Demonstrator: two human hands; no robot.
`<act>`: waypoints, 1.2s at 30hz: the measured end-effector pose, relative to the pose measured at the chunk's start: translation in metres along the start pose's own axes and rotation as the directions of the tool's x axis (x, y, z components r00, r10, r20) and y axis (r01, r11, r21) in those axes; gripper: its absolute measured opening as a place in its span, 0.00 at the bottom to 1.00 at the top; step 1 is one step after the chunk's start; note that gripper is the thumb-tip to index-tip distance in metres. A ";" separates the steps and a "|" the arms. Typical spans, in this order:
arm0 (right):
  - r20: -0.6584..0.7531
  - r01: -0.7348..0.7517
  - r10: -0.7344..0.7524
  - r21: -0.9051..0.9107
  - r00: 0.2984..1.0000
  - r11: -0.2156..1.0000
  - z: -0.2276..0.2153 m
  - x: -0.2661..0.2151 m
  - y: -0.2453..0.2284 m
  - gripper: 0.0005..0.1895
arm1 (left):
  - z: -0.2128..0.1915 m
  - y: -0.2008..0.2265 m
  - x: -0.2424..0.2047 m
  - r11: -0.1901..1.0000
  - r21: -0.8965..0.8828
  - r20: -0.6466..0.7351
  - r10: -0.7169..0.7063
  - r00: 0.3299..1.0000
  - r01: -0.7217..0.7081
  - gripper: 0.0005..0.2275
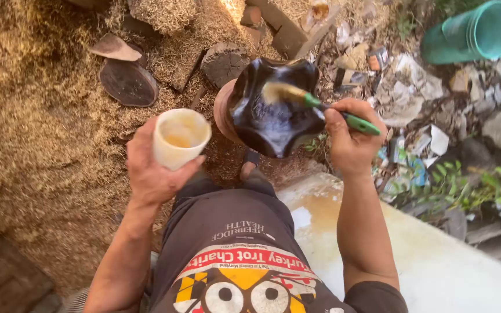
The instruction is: The person sits holding a small cup of dark liquid finish and uses a brush to coat carved wooden objects, first a star-shaped bowl and then a large turned wooden vessel, working the liquid over their surfaces. At the end the person sets the brush in the cup and lifts a large wooden slab aside.
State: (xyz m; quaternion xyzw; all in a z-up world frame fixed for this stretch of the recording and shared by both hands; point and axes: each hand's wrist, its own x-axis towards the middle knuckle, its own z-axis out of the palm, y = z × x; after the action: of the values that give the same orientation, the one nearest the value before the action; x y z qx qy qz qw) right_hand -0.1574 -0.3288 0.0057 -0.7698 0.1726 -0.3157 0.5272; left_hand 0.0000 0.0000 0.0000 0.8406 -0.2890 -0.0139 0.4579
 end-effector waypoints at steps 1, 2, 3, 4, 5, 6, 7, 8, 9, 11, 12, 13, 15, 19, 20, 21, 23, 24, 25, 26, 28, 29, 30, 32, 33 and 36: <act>0.028 0.002 -0.002 0.010 1.000 1.000 -0.005 0.009 -0.006 0.06 | 0.002 0.000 -0.009 1.000 0.008 -0.019 -0.021 1.000 0.021 0.37; 0.089 0.182 -0.174 -0.096 0.981 0.979 -0.009 0.017 -0.012 0.06 | 0.004 0.001 -0.018 0.997 0.012 -0.047 -0.077 0.996 0.078 0.37; 0.161 0.363 -0.336 -0.186 0.928 0.913 -0.013 0.024 -0.018 0.07 | 0.005 0.000 -0.027 0.992 0.012 -0.073 -0.128 0.989 0.129 0.37; 0.179 0.369 -0.339 -0.170 0.923 0.914 -0.010 0.029 -0.017 0.07 | 0.009 0.000 -0.037 0.989 0.016 -0.090 -0.144 0.985 0.146 0.37; 0.292 0.505 -0.449 -0.153 0.844 0.850 -0.007 0.034 -0.017 0.07 | 0.011 -0.001 -0.044 0.990 0.018 -0.133 -0.135 0.982 0.139 0.37; 0.395 0.629 -0.546 -0.116 0.739 0.769 -0.003 0.038 -0.018 0.08 | 0.012 -0.002 -0.051 0.991 0.020 -0.175 -0.126 0.976 0.131 0.38; 0.404 0.629 -0.544 -0.109 0.735 0.769 -0.007 0.038 -0.025 0.08 | 0.014 0.002 -0.054 0.990 0.019 -0.181 -0.136 0.974 0.142 0.38; 0.522 0.649 -0.529 -0.061 0.669 0.759 -0.010 0.039 -0.032 0.09 | 0.015 0.006 -0.057 0.986 0.065 -0.171 -0.140 0.975 0.153 0.38; 0.627 0.669 -0.519 -0.005 0.581 0.743 -0.011 0.044 -0.039 0.10 | 0.014 0.008 -0.056 0.981 0.114 -0.170 -0.138 0.976 0.159 0.39; 0.718 0.585 -0.446 0.067 0.534 0.809 -0.035 0.056 -0.055 0.11 | 0.017 0.011 -0.054 0.977 0.137 -0.196 -0.136 0.971 0.164 0.39; 0.798 0.482 -0.368 0.113 0.477 0.869 -0.046 0.060 -0.062 0.12 | 0.017 0.012 -0.054 0.974 0.159 -0.207 -0.128 0.970 0.163 0.39; 0.799 0.482 -0.372 0.118 0.474 0.868 -0.054 0.062 -0.058 0.12 | 0.015 0.010 -0.054 0.973 0.162 -0.210 -0.130 0.969 0.166 0.39; 0.733 0.429 -0.328 0.055 0.596 0.902 -0.071 0.066 -0.050 0.12 | 0.014 0.006 -0.053 0.979 0.159 -0.177 -0.100 0.979 0.128 0.38; 0.594 0.511 -0.332 -0.158 0.733 0.845 -0.044 0.071 -0.061 0.10 | 0.008 0.008 -0.042 0.981 0.181 -0.131 -0.046 0.990 0.070 0.38; 0.658 0.536 -0.343 -0.110 0.671 0.837 -0.039 0.072 -0.067 0.11 | 0.006 0.011 -0.038 0.979 0.191 -0.120 -0.049 0.992 0.072 0.37; 0.716 0.559 -0.358 -0.055 0.600 0.827 -0.032 0.073 -0.072 0.12 | 0.004 0.012 -0.035 0.976 0.203 -0.114 -0.050 0.992 0.073 0.37; 0.789 0.514 -0.277 -0.057 0.548 0.856 -0.048 0.075 -0.078 0.12 | 0.004 0.008 -0.034 0.982 0.179 -0.113 -0.048 0.992 0.068 0.37; 0.853 0.470 -0.202 -0.057 0.481 0.881 -0.057 0.077 -0.080 0.11 | 0.004 0.006 -0.033 0.985 0.158 -0.117 -0.046 0.992 0.064 0.36; 0.851 0.469 -0.195 -0.067 0.488 0.880 -0.062 0.077 -0.078 0.11 | 0.005 0.005 -0.032 0.987 0.151 -0.111 -0.041 0.993 0.057 0.36; 0.774 0.481 -0.223 -0.118 0.592 0.869 -0.068 0.077 -0.076 0.09 | 0.007 0.004 -0.032 0.987 0.150 -0.104 -0.036 0.994 0.051 0.36; 0.683 0.482 -0.250 -0.170 0.686 0.859 -0.062 0.078 -0.074 0.09 | 0.011 0.005 -0.028 0.988 0.149 -0.093 -0.032 0.995 0.046 0.36; 0.675 0.557 -0.294 -0.208 0.677 0.804 -0.050 0.077 -0.074 0.08 | 0.011 0.007 -0.026 0.988 0.152 -0.076 -0.024 0.997 0.035 0.36; 0.668 0.625 -0.338 -0.245 0.663 0.741 -0.038 0.076 -0.074 0.07 | 0.012 0.009 -0.025 0.988 0.155 -0.058 -0.015 0.998 0.024 0.37; 0.744 0.611 -0.301 -0.179 0.597 0.771 -0.036 0.068 -0.073 0.06 | 0.014 0.011 -0.024 0.990 0.141 -0.065 -0.014 0.998 0.023 0.36; 0.812 0.590 -0.270 -0.110 0.517 0.799 -0.035 0.065 -0.072 0.04 | 0.014 0.012 -0.024 0.991 0.129 -0.074 -0.013 0.997 0.023 0.36; 0.742 0.347 -0.317 0.122 0.590 0.930 -0.045 0.071 -0.065 0.04 | 0.018 0.007 -0.029 0.999 0.050 -0.078 0.005 0.997 -0.001 0.35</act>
State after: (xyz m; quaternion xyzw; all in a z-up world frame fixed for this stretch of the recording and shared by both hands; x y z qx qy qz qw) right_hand -0.1388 -0.3781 0.0983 -0.8582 -0.2014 -0.0590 0.4685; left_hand -0.0327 -0.0027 -0.0118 0.8512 -0.2723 0.0270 0.4479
